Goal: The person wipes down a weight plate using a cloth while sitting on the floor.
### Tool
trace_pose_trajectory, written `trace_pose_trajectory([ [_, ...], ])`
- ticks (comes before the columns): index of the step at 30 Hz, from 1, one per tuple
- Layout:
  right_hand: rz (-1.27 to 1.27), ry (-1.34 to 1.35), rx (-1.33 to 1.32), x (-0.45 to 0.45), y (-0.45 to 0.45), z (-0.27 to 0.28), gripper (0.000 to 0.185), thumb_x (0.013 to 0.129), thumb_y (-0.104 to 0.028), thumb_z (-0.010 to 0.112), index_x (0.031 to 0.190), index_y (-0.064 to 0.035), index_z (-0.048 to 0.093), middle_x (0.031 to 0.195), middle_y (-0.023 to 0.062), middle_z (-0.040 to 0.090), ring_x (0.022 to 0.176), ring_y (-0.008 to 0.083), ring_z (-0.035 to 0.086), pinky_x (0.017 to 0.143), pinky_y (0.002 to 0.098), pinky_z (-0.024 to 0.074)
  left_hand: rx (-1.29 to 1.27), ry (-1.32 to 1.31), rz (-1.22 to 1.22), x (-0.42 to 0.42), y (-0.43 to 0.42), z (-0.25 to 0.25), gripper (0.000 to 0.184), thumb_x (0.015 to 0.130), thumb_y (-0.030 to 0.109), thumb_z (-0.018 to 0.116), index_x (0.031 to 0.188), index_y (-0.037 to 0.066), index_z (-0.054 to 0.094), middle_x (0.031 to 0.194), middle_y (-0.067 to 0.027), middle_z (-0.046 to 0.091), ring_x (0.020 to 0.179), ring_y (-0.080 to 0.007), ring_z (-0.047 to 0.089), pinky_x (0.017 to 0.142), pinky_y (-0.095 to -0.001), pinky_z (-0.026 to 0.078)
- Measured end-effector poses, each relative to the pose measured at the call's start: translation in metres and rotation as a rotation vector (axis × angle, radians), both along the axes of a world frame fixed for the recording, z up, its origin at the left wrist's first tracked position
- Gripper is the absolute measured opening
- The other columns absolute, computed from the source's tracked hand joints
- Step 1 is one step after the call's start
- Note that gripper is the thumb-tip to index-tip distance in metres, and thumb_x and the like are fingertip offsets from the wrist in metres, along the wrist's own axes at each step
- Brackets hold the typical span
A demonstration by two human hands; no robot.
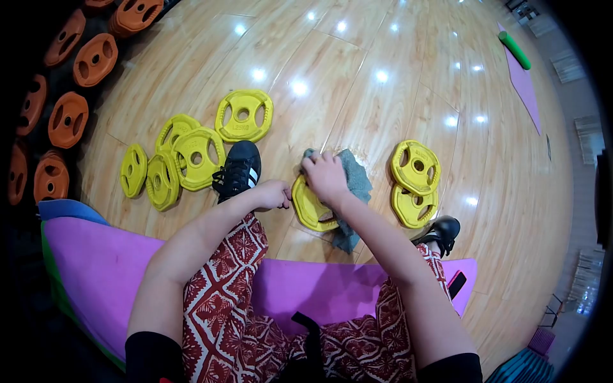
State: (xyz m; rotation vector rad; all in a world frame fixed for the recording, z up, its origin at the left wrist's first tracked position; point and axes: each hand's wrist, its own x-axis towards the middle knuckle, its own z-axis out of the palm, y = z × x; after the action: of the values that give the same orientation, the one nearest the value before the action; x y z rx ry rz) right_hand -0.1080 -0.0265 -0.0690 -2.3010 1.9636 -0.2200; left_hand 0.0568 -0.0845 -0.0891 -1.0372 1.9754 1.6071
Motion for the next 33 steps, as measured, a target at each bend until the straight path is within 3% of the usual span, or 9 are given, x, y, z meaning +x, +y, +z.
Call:
trace_pose_trajectory([
  [2, 0.174, -0.012, -0.074, 0.011, 0.018, -0.003, 0.015, 0.074, -0.017, 0.048, 0.086, -0.0083, 0.051, 0.087, 0.0059, 0.051, 0.089, 0.0215, 0.047, 0.075, 0.0358, 0.0333, 0.026, 0.043, -0.001, 0.001, 0.000, -0.007, 0.033, 0.068, -0.008, 0.036, 0.096, -0.005, 0.053, 0.079, -0.0120, 0.062, 0.071, -0.0191, 0.059, 0.064, -0.0280, 0.047],
  [6, 0.524, -0.031, -0.023, 0.019, 0.077, 0.010, 0.016, 0.073, -0.024, 0.051, 0.083, -0.0117, 0.051, 0.079, 0.0017, 0.047, 0.079, 0.0165, 0.045, 0.071, 0.0325, 0.0327, -0.127, 0.008, -0.104, 0.001, 0.001, 0.001, 0.031, 0.069, -0.007, 0.038, 0.094, -0.003, 0.054, 0.079, -0.0118, 0.062, 0.071, -0.0190, 0.059, 0.064, -0.0280, 0.047],
  [11, 0.719, 0.017, -0.013, -0.001, 0.092, 0.005, 0.015, 0.074, -0.024, 0.048, 0.085, -0.0141, 0.053, 0.081, -0.0007, 0.046, 0.080, 0.0146, 0.045, 0.071, 0.0303, 0.0331, -0.107, 0.042, -0.048, 0.004, 0.002, -0.007, 0.029, 0.069, -0.005, 0.040, 0.093, -0.002, 0.055, 0.078, -0.0117, 0.062, 0.069, -0.0199, 0.059, 0.063, -0.0294, 0.047],
  [15, 0.638, 0.012, 0.024, 0.006, 0.059, 0.005, 0.016, 0.075, -0.020, 0.046, 0.089, -0.0122, 0.052, 0.085, 0.0018, 0.048, 0.084, 0.0168, 0.046, 0.073, 0.0310, 0.0338, -0.246, 0.017, -0.180, 0.001, 0.004, 0.007, 0.030, 0.067, -0.004, 0.040, 0.094, -0.001, 0.055, 0.078, -0.0106, 0.063, 0.069, -0.0208, 0.059, 0.063, -0.0302, 0.047],
  [19, 0.145, -0.047, -0.086, -0.003, 0.019, -0.007, 0.019, 0.075, -0.016, 0.046, 0.091, -0.0088, 0.052, 0.090, 0.0080, 0.050, 0.087, 0.0228, 0.047, 0.075, 0.0342, 0.0346, -0.261, 0.034, -0.178, 0.004, 0.005, 0.001, 0.032, 0.066, -0.004, 0.042, 0.095, -0.001, 0.055, 0.078, -0.0099, 0.063, 0.071, -0.0220, 0.059, 0.063, -0.0309, 0.046],
  [28, 0.013, 0.080, -0.141, -0.015, 0.017, 0.001, 0.023, 0.070, -0.013, 0.053, 0.092, -0.0116, 0.052, 0.088, 0.0072, 0.049, 0.085, 0.0233, 0.047, 0.072, 0.0354, 0.0350, -0.245, 0.033, -0.159, 0.004, 0.006, 0.008, 0.036, 0.063, -0.005, 0.040, 0.096, -0.001, 0.055, 0.079, -0.0098, 0.063, 0.073, -0.0226, 0.060, 0.064, -0.0308, 0.046],
  [32, -0.039, 0.118, -0.187, -0.028, 0.013, -0.001, 0.017, 0.070, -0.012, 0.051, 0.087, -0.0107, 0.051, 0.087, 0.0082, 0.049, 0.080, 0.0240, 0.049, 0.065, 0.0348, 0.0399, -0.260, 0.060, -0.163, 0.005, 0.005, 0.006, 0.035, 0.064, -0.005, 0.039, 0.095, 0.000, 0.056, 0.078, -0.0096, 0.063, 0.074, -0.0229, 0.060, 0.065, -0.0310, 0.046],
  [33, -0.091, 0.120, -0.205, -0.036, 0.011, -0.003, 0.014, 0.071, -0.012, 0.050, 0.085, -0.0101, 0.051, 0.087, 0.0087, 0.049, 0.078, 0.0243, 0.050, 0.062, 0.0347, 0.0417, -0.248, 0.026, -0.157, 0.005, 0.005, 0.004, 0.029, 0.067, 0.002, 0.049, 0.095, 0.003, 0.057, 0.085, -0.0116, 0.062, 0.081, -0.0254, 0.059, 0.070, -0.0328, 0.045],
])
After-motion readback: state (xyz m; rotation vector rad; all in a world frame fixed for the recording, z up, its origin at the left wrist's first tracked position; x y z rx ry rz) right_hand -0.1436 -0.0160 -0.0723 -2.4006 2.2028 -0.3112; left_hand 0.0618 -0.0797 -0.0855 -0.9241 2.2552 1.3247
